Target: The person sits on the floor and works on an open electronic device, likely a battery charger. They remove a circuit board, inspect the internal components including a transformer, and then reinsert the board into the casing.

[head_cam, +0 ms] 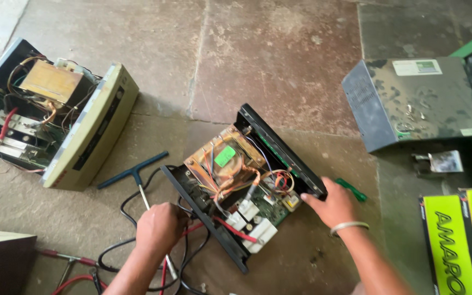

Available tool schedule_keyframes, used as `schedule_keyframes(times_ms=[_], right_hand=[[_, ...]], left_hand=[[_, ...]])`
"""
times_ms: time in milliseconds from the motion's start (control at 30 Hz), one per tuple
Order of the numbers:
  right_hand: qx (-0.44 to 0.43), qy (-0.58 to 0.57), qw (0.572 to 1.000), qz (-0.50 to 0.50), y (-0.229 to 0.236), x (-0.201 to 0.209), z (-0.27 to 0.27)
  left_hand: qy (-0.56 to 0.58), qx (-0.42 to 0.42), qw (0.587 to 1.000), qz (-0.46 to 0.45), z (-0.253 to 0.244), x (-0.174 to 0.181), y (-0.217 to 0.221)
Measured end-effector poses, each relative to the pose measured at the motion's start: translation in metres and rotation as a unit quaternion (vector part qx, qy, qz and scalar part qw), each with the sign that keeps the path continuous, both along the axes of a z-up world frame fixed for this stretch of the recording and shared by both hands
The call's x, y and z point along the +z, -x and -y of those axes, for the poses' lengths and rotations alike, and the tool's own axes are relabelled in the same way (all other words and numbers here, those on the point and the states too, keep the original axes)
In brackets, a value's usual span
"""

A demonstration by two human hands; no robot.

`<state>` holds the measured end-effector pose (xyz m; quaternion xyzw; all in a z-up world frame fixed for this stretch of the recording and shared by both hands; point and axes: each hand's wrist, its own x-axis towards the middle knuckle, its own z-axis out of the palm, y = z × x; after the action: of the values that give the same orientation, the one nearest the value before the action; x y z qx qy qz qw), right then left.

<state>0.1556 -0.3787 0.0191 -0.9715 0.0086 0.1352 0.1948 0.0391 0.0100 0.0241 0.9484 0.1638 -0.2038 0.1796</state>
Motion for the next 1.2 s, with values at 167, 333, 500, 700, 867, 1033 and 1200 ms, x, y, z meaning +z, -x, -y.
schedule_keyframes(times_ms=[167, 333, 500, 700, 867, 1033, 1200], right_hand=[[0.012, 0.034, 0.999, -0.006, -0.003, 0.006, -0.006], [0.015, 0.041, 0.999, -0.018, -0.006, 0.002, -0.003], [0.002, 0.091, 0.995, -0.041, -0.007, -0.001, -0.004], [0.003, 0.111, 0.993, -0.043, -0.008, 0.004, -0.007], [0.005, 0.123, 0.991, -0.046, -0.006, 0.006, -0.009], [0.001, 0.111, 0.993, -0.045, -0.007, 0.007, -0.010], [0.001, 0.102, 0.994, -0.038, -0.007, 0.006, -0.009]], left_hand=[[0.043, 0.004, 0.999, 0.009, -0.007, 0.000, -0.004], [0.054, 0.010, 0.998, -0.007, -0.013, -0.002, -0.008], [0.061, 0.023, 0.998, 0.012, -0.016, -0.005, -0.006], [0.079, 0.028, 0.997, -0.004, -0.020, -0.010, -0.003], [0.068, 0.018, 0.997, 0.008, -0.021, -0.013, -0.002], [0.080, 0.033, 0.996, -0.031, -0.023, -0.014, -0.003], [0.099, 0.018, 0.992, -0.071, -0.025, -0.014, -0.005]])
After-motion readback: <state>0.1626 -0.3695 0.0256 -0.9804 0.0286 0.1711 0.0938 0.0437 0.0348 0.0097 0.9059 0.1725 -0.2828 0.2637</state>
